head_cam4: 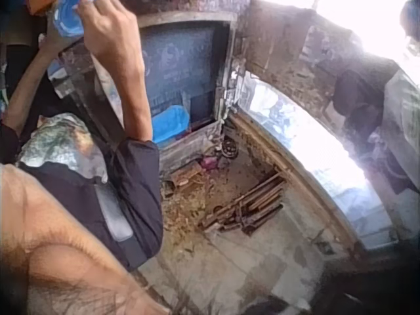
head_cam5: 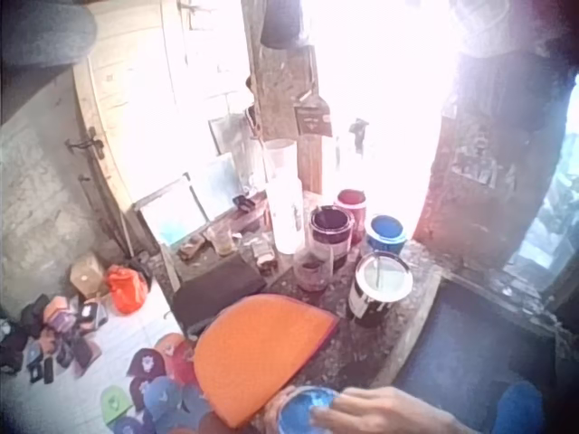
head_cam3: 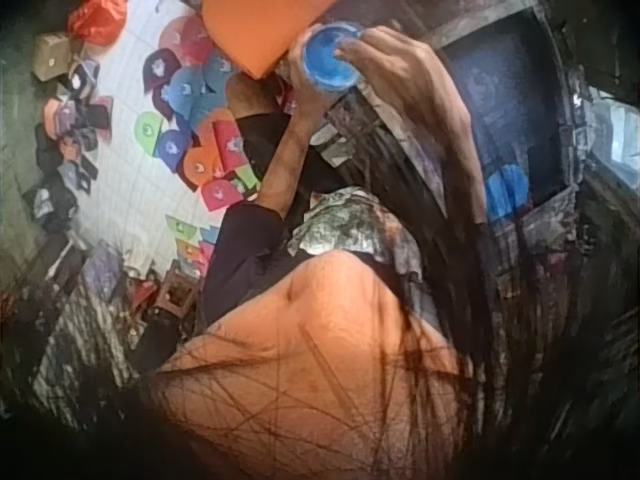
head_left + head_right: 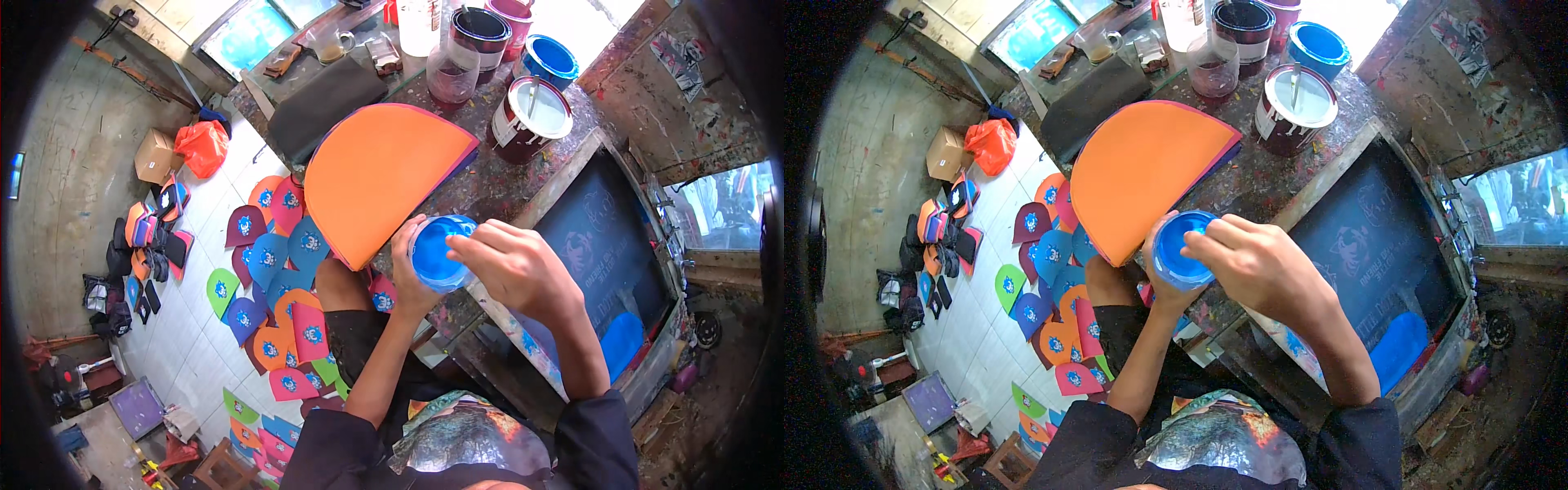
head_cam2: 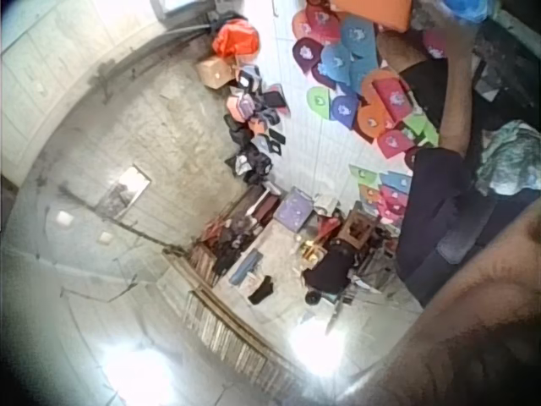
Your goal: The person mixes white paint into a container of blue paint using a plastic spoon.
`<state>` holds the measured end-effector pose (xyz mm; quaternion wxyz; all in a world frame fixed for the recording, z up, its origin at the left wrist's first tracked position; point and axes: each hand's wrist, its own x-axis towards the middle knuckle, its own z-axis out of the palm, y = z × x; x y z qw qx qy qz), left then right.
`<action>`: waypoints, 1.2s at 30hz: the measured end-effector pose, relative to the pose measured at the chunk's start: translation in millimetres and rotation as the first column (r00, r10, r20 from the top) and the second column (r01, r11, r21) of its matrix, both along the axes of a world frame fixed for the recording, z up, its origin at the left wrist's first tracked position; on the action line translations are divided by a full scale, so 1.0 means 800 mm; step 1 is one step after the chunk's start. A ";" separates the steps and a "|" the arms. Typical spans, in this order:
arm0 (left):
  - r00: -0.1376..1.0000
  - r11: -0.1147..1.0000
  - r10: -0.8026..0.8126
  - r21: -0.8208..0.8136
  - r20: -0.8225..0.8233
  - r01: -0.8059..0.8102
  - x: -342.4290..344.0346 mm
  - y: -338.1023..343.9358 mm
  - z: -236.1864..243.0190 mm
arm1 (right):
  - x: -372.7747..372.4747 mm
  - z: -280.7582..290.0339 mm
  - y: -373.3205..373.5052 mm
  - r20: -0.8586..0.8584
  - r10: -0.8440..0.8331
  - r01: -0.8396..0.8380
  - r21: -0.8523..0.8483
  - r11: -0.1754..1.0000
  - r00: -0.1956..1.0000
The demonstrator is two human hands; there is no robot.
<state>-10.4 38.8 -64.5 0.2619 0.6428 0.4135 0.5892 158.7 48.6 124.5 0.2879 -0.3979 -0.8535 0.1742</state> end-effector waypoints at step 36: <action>0.988 0.996 0.052 0.077 -0.146 -0.041 0.001 0.004 0.009 | -0.015 -0.004 -0.013 -0.096 -0.268 0.256 -0.122 0.959 0.959</action>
